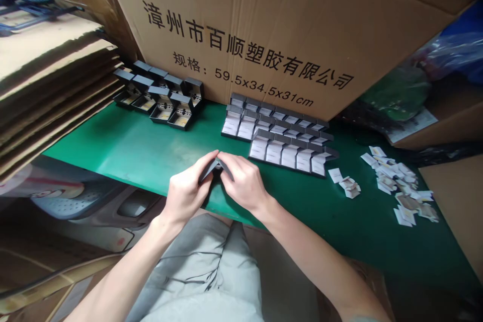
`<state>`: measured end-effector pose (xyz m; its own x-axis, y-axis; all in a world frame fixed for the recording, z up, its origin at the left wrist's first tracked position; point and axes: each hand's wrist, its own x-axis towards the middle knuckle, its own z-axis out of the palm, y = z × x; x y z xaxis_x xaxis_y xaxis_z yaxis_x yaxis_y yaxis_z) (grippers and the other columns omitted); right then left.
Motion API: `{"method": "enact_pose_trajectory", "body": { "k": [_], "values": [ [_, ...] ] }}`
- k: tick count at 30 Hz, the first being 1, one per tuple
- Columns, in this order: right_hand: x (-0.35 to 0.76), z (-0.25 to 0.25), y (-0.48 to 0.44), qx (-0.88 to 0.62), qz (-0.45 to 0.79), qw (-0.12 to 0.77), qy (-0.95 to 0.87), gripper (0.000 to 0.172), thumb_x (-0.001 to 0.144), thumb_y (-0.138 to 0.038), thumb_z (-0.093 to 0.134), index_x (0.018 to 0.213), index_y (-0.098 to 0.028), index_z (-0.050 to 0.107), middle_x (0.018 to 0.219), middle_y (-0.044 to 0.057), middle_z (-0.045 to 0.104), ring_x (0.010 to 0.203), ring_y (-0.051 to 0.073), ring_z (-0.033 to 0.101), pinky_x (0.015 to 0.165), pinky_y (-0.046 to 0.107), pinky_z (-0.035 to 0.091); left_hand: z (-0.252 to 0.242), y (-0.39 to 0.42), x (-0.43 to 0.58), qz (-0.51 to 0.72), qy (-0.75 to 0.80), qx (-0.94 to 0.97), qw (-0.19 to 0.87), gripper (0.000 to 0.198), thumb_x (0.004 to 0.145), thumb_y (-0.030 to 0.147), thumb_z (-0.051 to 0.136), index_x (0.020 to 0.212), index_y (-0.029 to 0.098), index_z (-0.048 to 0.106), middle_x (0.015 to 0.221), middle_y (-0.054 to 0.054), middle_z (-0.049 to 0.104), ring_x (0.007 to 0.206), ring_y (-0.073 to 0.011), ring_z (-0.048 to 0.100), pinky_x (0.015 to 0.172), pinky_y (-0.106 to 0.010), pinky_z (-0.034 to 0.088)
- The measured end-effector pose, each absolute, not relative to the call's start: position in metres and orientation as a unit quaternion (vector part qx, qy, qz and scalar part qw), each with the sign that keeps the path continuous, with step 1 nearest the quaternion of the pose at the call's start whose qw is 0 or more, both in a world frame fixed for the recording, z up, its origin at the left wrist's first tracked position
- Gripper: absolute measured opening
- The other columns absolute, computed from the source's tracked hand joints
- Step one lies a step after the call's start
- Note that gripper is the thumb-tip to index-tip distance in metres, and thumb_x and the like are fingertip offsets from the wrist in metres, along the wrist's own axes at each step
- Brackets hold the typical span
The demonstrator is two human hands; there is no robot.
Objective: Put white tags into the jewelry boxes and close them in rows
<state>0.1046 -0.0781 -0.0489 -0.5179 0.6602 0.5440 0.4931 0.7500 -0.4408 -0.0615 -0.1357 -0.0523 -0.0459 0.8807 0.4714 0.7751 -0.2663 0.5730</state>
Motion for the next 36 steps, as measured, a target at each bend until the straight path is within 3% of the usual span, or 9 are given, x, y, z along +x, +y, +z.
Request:
{"method": "enact_pose_trajectory", "body": {
  "k": [6, 14, 30, 36],
  "values": [
    [0.104, -0.05, -0.078, -0.316, 0.081, 0.394, -0.86, 0.035, 0.096, -0.014, 0.045, 0.124, -0.011, 0.067, 0.125, 0.014, 0.073, 0.115, 0.023, 0.071, 0.105, 0.036, 0.058, -0.047, -0.135, -0.058, 0.408, 0.585, 0.699, 0.05, 0.038, 0.099, 0.022, 0.055, 0.136, 0.02, 0.062, 0.128, -0.005, 0.074, 0.106, -0.0193, 0.076, 0.093, -0.023, 0.059],
    [0.105, -0.043, -0.079, -0.309, 0.094, 0.393, -0.861, 0.038, 0.098, -0.012, 0.041, 0.131, -0.012, 0.061, 0.125, 0.013, 0.072, 0.114, 0.022, 0.071, 0.1, 0.033, 0.061, -0.051, -0.133, -0.058, 0.412, 0.59, 0.693, 0.035, 0.036, 0.101, 0.025, 0.05, 0.134, 0.02, 0.065, 0.127, -0.007, 0.075, 0.11, -0.0231, 0.075, 0.098, -0.032, 0.06],
    [0.105, -0.046, -0.082, -0.347, 0.105, 0.377, -0.852, 0.025, 0.098, -0.015, 0.044, 0.11, -0.019, 0.066, 0.102, 0.007, 0.077, 0.09, 0.02, 0.075, 0.082, 0.031, 0.061, -0.056, -0.134, -0.061, 0.405, 0.575, 0.711, 0.016, 0.038, 0.101, 0.022, 0.048, 0.135, 0.018, 0.064, 0.12, -0.007, 0.077, 0.101, -0.0206, 0.077, 0.092, -0.028, 0.06],
    [0.104, -0.047, -0.079, -0.348, 0.141, 0.362, -0.853, 0.027, 0.097, -0.014, 0.044, 0.112, -0.02, 0.065, 0.108, 0.007, 0.075, 0.099, 0.019, 0.072, 0.09, 0.031, 0.059, -0.05, -0.133, -0.059, 0.401, 0.588, 0.7, 0.052, 0.04, 0.101, 0.023, 0.047, 0.138, 0.019, 0.062, 0.126, -0.006, 0.075, 0.104, -0.0205, 0.076, 0.094, -0.028, 0.06]
  ]
}}
